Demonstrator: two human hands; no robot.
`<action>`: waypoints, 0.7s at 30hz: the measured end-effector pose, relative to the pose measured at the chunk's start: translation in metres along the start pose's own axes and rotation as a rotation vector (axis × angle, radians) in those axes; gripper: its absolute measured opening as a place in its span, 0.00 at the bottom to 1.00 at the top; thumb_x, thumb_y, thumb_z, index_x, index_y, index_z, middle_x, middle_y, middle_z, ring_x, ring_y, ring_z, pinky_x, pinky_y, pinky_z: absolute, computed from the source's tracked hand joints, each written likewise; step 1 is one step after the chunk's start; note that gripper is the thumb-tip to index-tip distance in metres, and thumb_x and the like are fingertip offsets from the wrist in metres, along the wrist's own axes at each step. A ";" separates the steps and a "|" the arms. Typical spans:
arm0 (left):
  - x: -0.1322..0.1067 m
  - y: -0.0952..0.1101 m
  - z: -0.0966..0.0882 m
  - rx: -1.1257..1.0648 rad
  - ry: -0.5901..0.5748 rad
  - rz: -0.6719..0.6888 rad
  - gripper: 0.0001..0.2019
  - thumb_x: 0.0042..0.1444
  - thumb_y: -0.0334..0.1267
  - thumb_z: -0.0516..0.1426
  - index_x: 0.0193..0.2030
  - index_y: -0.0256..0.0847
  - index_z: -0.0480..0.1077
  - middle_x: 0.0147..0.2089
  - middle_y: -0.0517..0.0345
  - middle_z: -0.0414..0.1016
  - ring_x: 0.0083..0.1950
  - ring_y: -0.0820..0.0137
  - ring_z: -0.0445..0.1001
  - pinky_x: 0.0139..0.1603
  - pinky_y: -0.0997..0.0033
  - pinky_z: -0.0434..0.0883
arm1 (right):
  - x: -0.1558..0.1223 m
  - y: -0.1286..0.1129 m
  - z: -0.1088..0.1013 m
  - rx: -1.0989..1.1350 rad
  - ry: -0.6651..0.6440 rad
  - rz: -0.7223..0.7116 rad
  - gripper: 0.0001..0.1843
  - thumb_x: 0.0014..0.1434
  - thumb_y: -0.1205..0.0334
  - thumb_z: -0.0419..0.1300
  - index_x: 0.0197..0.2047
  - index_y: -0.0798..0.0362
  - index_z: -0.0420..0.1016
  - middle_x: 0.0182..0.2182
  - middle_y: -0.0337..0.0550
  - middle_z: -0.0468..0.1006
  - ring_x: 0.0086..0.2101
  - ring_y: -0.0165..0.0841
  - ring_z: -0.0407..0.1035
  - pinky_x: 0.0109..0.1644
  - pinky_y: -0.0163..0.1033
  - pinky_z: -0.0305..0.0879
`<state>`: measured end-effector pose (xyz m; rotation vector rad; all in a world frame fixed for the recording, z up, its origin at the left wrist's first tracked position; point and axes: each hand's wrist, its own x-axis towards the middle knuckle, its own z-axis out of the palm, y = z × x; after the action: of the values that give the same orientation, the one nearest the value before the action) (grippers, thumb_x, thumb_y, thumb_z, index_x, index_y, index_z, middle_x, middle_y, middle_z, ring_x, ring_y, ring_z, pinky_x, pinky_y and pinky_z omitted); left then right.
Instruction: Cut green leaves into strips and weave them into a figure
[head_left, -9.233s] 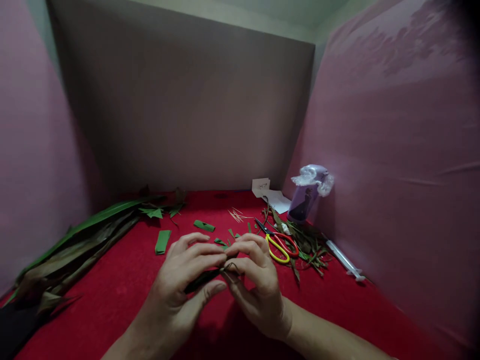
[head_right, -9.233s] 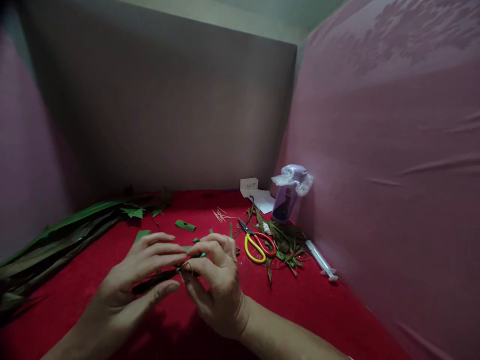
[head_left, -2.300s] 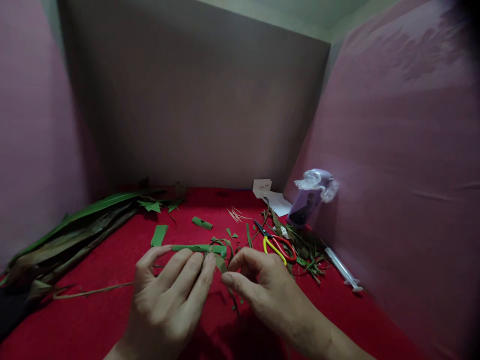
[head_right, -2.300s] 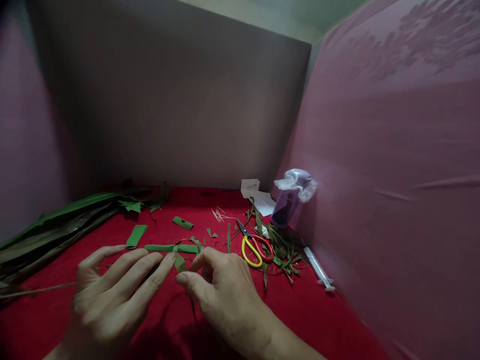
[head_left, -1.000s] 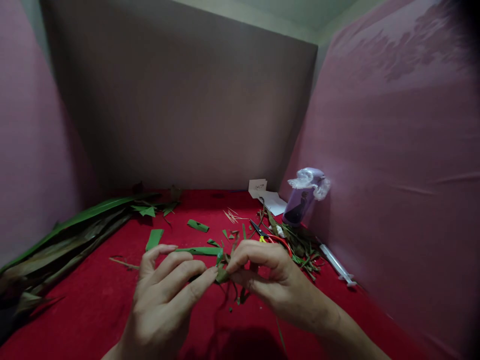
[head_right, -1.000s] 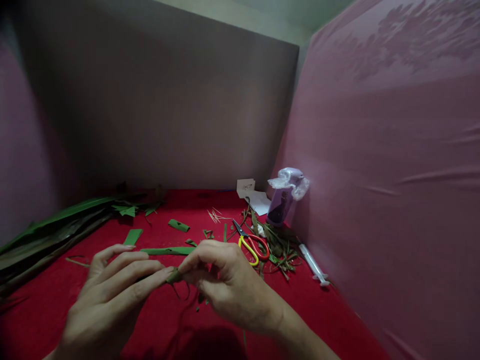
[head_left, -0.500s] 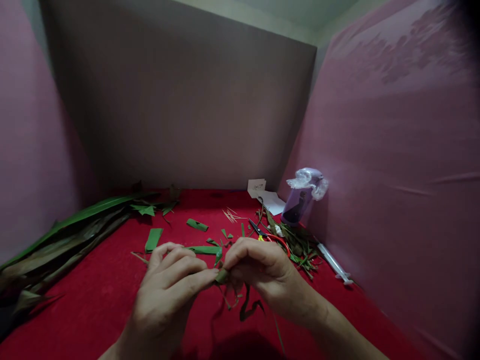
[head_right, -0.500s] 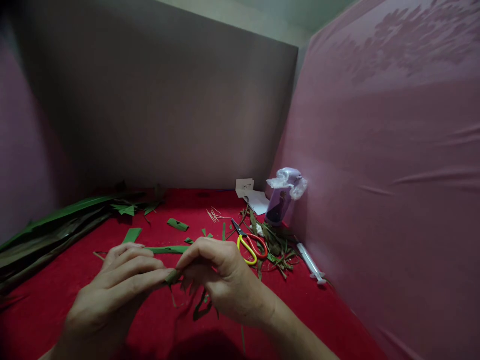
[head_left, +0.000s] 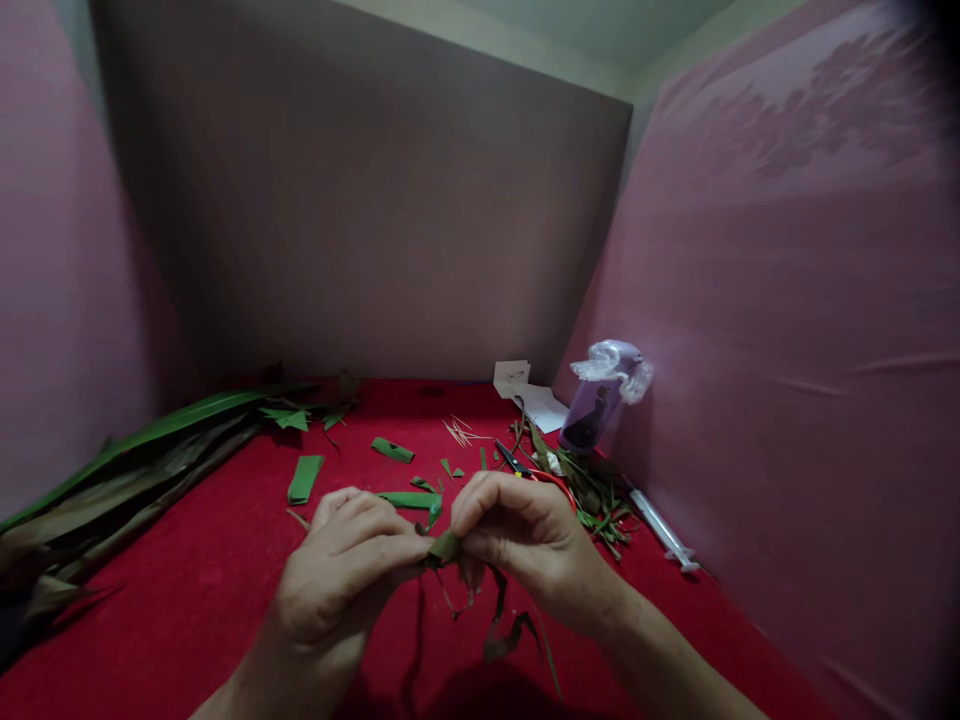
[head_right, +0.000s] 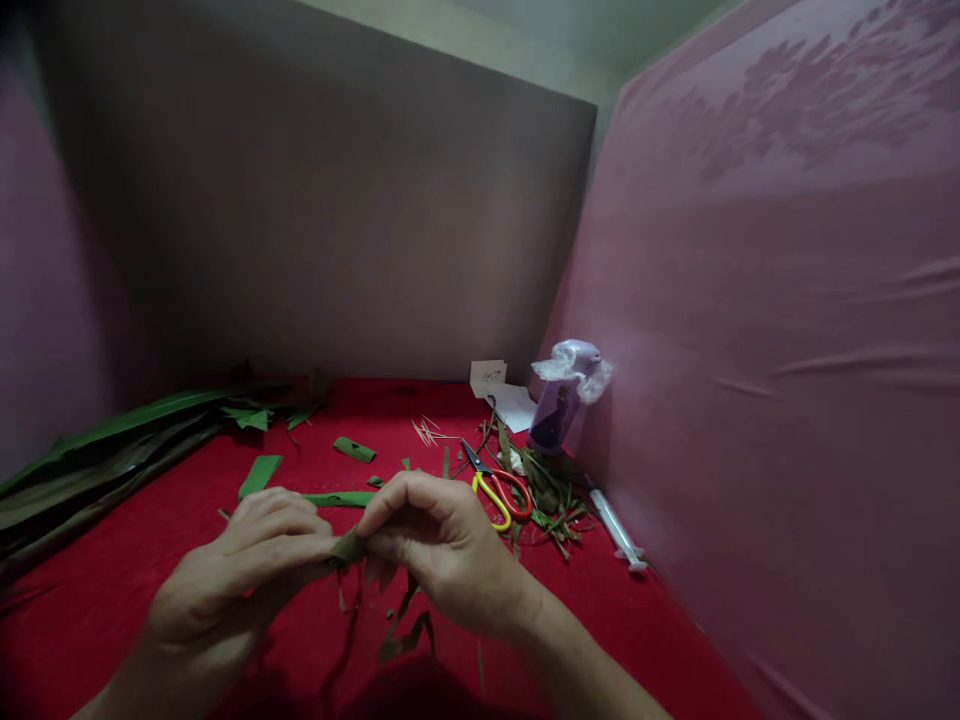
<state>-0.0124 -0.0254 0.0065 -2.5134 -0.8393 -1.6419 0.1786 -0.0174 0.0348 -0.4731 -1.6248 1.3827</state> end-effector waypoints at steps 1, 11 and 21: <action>0.001 0.000 -0.001 -0.005 -0.013 0.005 0.05 0.58 0.33 0.56 0.38 0.47 0.72 0.27 0.66 0.73 0.30 0.72 0.69 0.37 0.65 0.60 | 0.000 0.001 0.001 0.038 -0.005 0.009 0.01 0.55 0.69 0.61 0.34 0.56 0.72 0.29 0.39 0.71 0.25 0.25 0.68 0.28 0.32 0.67; 0.001 0.004 -0.005 -0.009 -0.129 -0.035 0.08 0.58 0.28 0.54 0.38 0.46 0.70 0.28 0.65 0.72 0.31 0.71 0.68 0.40 0.64 0.60 | 0.002 0.000 0.002 -0.336 0.043 -0.077 0.05 0.53 0.73 0.60 0.30 0.55 0.73 0.26 0.38 0.72 0.27 0.27 0.66 0.31 0.35 0.65; -0.001 0.005 -0.010 -0.071 -0.178 -0.107 0.12 0.57 0.25 0.55 0.41 0.47 0.71 0.32 0.63 0.73 0.35 0.69 0.70 0.41 0.64 0.61 | 0.001 -0.003 -0.002 -0.438 -0.005 -0.134 0.04 0.56 0.71 0.60 0.32 0.55 0.74 0.30 0.41 0.73 0.31 0.30 0.67 0.36 0.37 0.65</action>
<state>-0.0193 -0.0335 0.0112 -2.7412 -0.9630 -1.5192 0.1810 -0.0165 0.0382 -0.5999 -1.9325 0.9273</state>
